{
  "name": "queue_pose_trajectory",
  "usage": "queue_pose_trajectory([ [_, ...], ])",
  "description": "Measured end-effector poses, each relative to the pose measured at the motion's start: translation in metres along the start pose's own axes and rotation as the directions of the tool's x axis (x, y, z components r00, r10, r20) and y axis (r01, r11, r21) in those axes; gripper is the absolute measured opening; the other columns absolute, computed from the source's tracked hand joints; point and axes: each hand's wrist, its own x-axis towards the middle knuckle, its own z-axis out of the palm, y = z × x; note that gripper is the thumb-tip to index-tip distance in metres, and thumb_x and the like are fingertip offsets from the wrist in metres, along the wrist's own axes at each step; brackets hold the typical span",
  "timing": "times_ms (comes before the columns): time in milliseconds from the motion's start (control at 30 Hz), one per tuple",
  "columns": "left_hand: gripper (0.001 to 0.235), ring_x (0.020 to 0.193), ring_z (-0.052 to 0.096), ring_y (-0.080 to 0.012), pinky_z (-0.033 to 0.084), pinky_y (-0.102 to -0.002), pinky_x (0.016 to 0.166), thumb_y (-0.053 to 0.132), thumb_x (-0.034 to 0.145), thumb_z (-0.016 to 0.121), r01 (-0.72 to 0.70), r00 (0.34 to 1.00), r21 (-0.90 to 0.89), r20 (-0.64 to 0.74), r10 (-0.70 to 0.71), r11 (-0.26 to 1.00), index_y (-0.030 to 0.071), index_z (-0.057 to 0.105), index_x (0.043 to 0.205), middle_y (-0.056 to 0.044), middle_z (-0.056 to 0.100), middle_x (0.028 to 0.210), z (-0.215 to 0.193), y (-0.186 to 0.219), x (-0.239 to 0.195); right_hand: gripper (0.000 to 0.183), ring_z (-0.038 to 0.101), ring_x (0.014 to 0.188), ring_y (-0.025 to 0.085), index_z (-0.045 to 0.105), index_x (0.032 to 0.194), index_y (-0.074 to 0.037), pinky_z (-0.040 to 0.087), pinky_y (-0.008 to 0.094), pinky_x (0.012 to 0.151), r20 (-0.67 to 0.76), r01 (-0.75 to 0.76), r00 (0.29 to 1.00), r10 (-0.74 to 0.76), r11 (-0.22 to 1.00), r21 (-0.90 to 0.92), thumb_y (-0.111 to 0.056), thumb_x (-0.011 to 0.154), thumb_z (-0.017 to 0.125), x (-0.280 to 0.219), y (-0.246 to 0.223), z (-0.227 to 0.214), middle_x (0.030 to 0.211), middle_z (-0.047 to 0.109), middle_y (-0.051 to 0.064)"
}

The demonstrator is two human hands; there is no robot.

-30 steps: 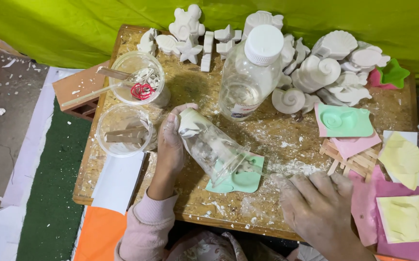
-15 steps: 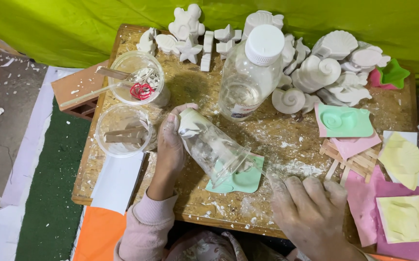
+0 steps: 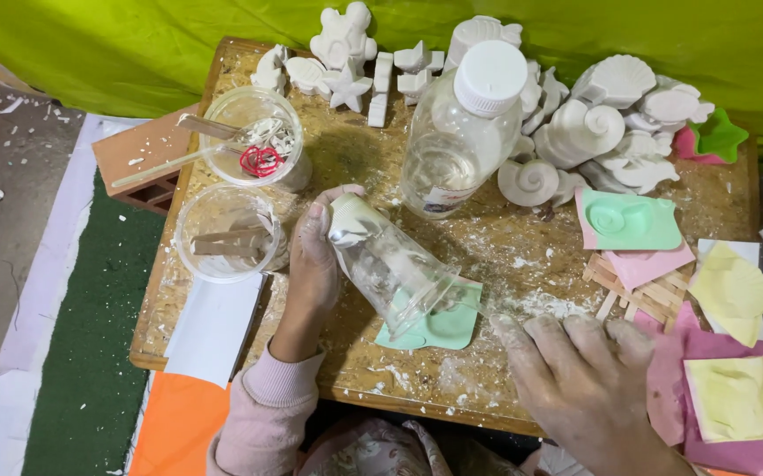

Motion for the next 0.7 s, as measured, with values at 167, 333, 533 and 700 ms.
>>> queue_pose_trajectory([
  [167, 0.064, 0.078, 0.068, -0.0163, 0.054, -0.028, 0.069, 0.059, 0.098, 0.045, 0.001, 1.000, -0.027, 0.008, -0.001, 1.000, 0.003, 0.062, 0.124, -0.009, 0.070, 0.088, -0.001, -0.001, 0.001, 0.019, 0.054, 0.079, 0.019, 0.072, 0.107, -0.022, 0.035, 0.039, 0.075, 0.053, 0.077, 0.996, -0.077, 0.997, 0.006, -0.019, 0.093, 0.060, 0.011, 0.008, -0.012, 0.092, 0.065, -0.007],
  [333, 0.068, 0.078, 0.069, -0.0164, 0.054, -0.028, 0.070, 0.063, 0.096, 0.046, 0.005, 1.000, -0.001, 0.011, -0.005, 1.000, 0.003, 0.062, 0.124, -0.011, 0.073, 0.089, 0.001, 0.003, 0.000, 0.022, 0.054, 0.088, 0.020, 0.071, 0.106, -0.025, 0.031, 0.042, 0.082, 0.056, 0.058, 0.997, -0.057, 0.998, -0.005, -0.016, 0.086, 0.070, 0.002, 0.006, 0.003, 0.096, 0.064, -0.005],
  [533, 0.071, 0.079, 0.064, -0.0114, 0.050, -0.025, 0.071, 0.069, 0.094, 0.045, -0.033, 0.999, 0.095, 0.034, 0.029, 0.995, 0.007, 0.063, 0.124, -0.003, 0.067, 0.090, -0.003, 0.002, 0.000, 0.003, 0.049, 0.076, 0.020, 0.063, 0.088, -0.016, 0.038, 0.037, 0.062, 0.142, 0.177, 0.975, -0.168, 0.983, -0.054, -0.014, 0.088, 0.065, 0.022, 0.017, -0.016, 0.092, 0.062, -0.002],
  [700, 0.066, 0.078, 0.064, -0.0118, 0.050, -0.025, 0.070, 0.063, 0.096, 0.047, -0.004, 1.000, 0.027, 0.014, 0.003, 1.000, 0.005, 0.064, 0.123, -0.005, 0.068, 0.090, -0.003, 0.001, 0.001, 0.010, 0.055, 0.085, 0.018, 0.067, 0.094, -0.023, 0.034, 0.040, 0.072, 0.118, 0.123, 0.986, -0.115, 0.990, -0.064, -0.014, 0.091, 0.066, 0.015, 0.012, -0.003, 0.096, 0.065, -0.008],
])
